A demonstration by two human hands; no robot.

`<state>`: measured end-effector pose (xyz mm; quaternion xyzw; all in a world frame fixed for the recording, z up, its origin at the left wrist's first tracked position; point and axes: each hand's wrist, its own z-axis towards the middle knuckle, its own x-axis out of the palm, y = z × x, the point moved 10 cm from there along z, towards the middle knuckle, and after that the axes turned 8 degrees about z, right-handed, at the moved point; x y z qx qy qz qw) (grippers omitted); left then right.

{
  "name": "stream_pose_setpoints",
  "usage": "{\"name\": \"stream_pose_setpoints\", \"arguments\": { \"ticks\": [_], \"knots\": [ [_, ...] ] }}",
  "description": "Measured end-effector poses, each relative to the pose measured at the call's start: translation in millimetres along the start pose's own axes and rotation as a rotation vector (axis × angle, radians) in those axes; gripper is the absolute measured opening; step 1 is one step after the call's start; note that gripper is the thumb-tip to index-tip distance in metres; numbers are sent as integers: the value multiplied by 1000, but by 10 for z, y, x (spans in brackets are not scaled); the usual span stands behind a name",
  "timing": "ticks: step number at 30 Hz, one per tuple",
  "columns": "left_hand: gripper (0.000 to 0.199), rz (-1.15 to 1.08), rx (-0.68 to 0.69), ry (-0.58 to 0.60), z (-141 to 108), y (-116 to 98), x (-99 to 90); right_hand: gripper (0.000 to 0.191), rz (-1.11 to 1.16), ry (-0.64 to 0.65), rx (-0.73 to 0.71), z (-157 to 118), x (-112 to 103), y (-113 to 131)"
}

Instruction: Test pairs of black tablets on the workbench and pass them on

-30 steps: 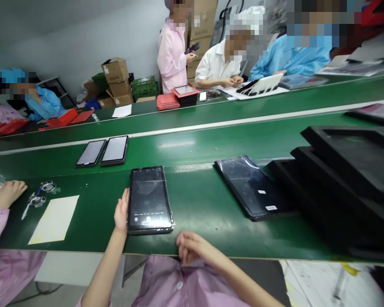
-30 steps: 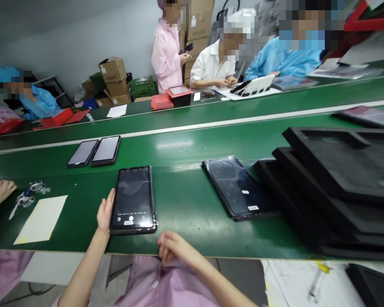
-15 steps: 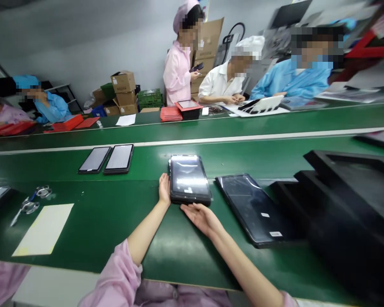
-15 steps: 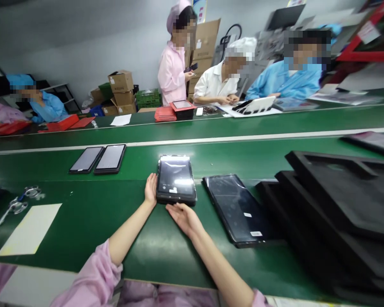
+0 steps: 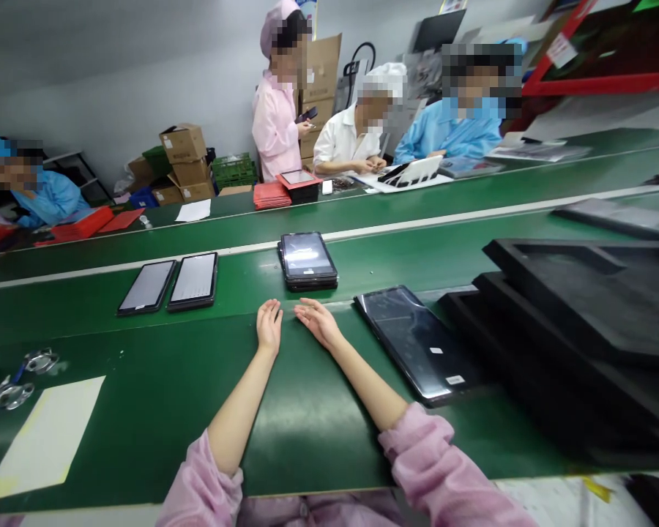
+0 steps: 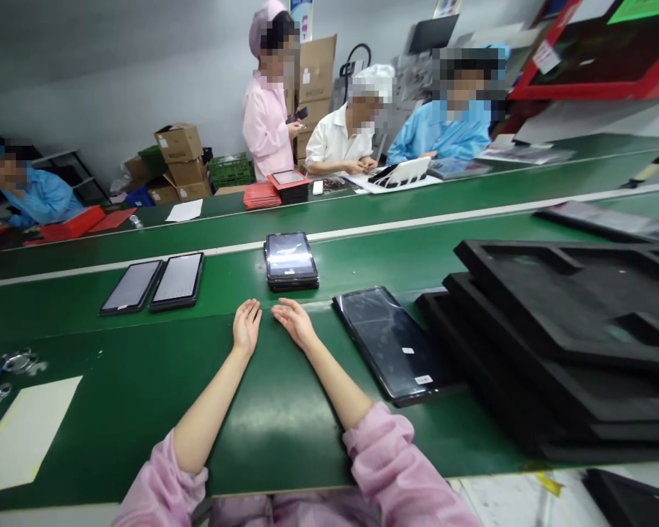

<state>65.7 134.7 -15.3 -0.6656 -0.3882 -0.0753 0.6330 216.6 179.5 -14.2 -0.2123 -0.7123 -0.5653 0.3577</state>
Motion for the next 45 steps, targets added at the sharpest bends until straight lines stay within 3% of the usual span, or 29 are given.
{"name": "stream_pose_setpoints", "arguments": {
  "ticks": [3,6,9,13,15,17,20,28,34,45],
  "knots": [
    [11,23,10,-19,33,-8,-27,29,-67,36,45,-121,62,-58],
    [12,27,30,-114,167,-145,-210,29,-116,51,63,-151,106,-51],
    [16,-2,73,-281,363,-501,-606,31,-138,59,82,-146,115,-46],
    [37,-73,138,-494,502,-1186,-1307,33,-162,50,82,-138,78,-40],
    [49,-111,117,-524,519,-1447,-1569,34,-170,48,80,-133,63,-42],
    [60,-146,60,-492,542,-1588,-1700,34,-178,49,85,-127,57,-50],
    [67,-185,-3,-425,592,-1642,-1737,33,-186,45,95,-121,51,-59],
    [49,-254,-80,-326,730,-1624,-1749,33,-202,36,107,-111,32,-56],
    [37,-280,14,-344,826,-1587,-1710,32,-210,40,99,-100,-1,-52],
    [59,-320,61,-340,792,-1638,-1682,33,-226,38,99,-100,-26,-48]
  ]
}}
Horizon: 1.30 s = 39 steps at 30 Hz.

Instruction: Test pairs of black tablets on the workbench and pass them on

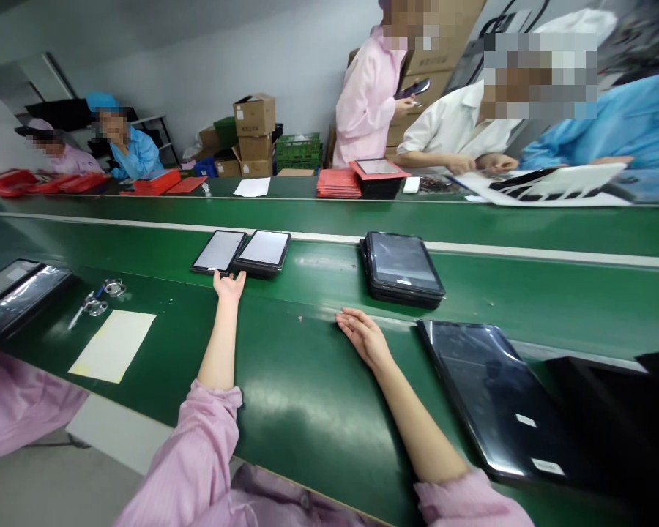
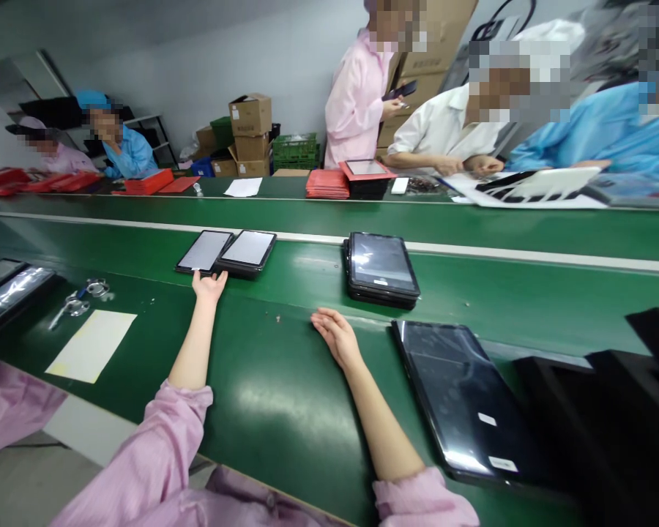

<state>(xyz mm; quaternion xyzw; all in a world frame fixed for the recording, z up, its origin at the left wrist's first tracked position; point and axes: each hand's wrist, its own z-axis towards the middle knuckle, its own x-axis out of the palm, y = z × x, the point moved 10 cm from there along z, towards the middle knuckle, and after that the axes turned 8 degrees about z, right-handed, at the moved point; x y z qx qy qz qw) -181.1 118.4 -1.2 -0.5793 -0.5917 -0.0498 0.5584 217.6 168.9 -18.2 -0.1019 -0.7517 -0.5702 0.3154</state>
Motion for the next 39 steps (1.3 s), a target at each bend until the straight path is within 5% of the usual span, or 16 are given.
{"name": "stream_pose_setpoints", "arguments": {
  "ticks": [5,11,15,19,29,39],
  "knots": [
    [55,21,3,-1,-10,81,14,33,71,19,52,9,109,-67],
    [49,37,-4,50,-55,153,16,34,371,264,334,87,994,-769],
    [38,46,6,100,-67,181,32,15,565,193,382,411,1413,-1185],
    [29,128,7,134,10,191,44,11,659,158,349,680,1591,-1240],
    [13,167,187,-62,359,-63,-114,13,781,138,275,769,1468,-1023],
    [32,200,244,-63,61,-76,-113,20,784,125,144,353,1023,-609]
  ]
}}
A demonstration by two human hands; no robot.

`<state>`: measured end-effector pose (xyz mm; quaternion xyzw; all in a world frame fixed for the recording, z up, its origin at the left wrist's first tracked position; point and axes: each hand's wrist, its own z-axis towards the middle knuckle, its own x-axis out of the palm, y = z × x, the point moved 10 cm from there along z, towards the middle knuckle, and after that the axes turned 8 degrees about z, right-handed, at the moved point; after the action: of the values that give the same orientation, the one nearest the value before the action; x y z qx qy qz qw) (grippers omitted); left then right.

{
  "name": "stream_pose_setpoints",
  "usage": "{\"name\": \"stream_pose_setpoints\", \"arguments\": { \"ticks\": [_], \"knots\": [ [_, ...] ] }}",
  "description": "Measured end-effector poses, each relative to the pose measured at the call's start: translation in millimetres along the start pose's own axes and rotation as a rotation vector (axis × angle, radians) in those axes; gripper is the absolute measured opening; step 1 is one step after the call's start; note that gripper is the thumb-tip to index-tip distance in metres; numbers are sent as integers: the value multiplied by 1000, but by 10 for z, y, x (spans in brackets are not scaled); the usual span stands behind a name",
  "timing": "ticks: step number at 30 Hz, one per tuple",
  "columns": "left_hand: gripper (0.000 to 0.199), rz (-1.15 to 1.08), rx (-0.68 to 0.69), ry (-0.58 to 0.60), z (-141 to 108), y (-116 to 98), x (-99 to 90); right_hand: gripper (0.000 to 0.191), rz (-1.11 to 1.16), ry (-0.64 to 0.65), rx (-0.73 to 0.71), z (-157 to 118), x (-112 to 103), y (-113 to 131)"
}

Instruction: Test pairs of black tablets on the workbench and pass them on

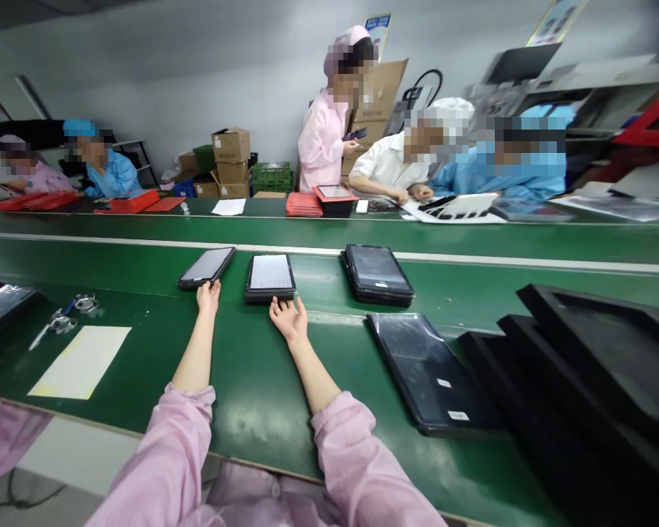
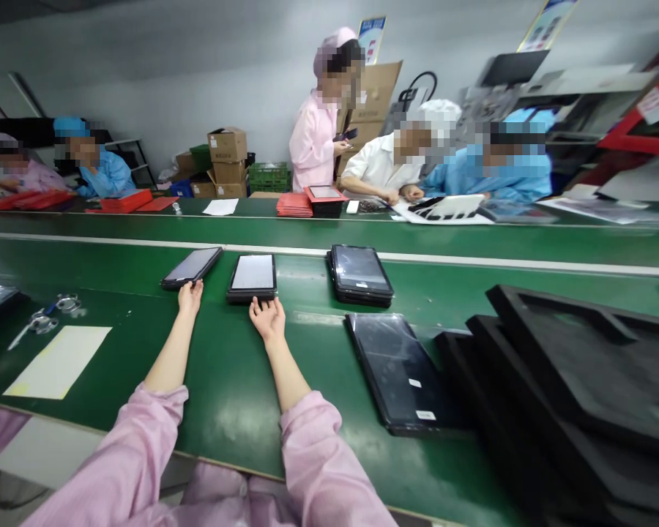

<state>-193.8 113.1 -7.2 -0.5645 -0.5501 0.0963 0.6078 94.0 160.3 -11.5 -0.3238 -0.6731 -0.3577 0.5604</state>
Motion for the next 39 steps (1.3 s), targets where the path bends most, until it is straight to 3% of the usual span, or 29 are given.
{"name": "stream_pose_setpoints", "arguments": {
  "ticks": [4,10,18,26,31,39],
  "knots": [
    [10,70,2,54,-360,79,-48,17,18,-23,-19,-340,-81,227],
    [19,161,-33,139,-1014,232,-179,14,6,-65,-11,-864,-204,490],
    [15,212,-155,281,-1877,436,-281,14,-287,-123,136,-1680,-519,577],
    [23,233,-232,342,-2821,606,-605,24,-375,-110,-62,-2501,-651,678],
    [30,260,-260,317,-3059,624,-797,29,-389,-135,-65,-2644,-616,653],
    [30,331,-281,324,-3073,672,-844,34,-376,-190,-72,-2593,-606,671]
  ]
}}
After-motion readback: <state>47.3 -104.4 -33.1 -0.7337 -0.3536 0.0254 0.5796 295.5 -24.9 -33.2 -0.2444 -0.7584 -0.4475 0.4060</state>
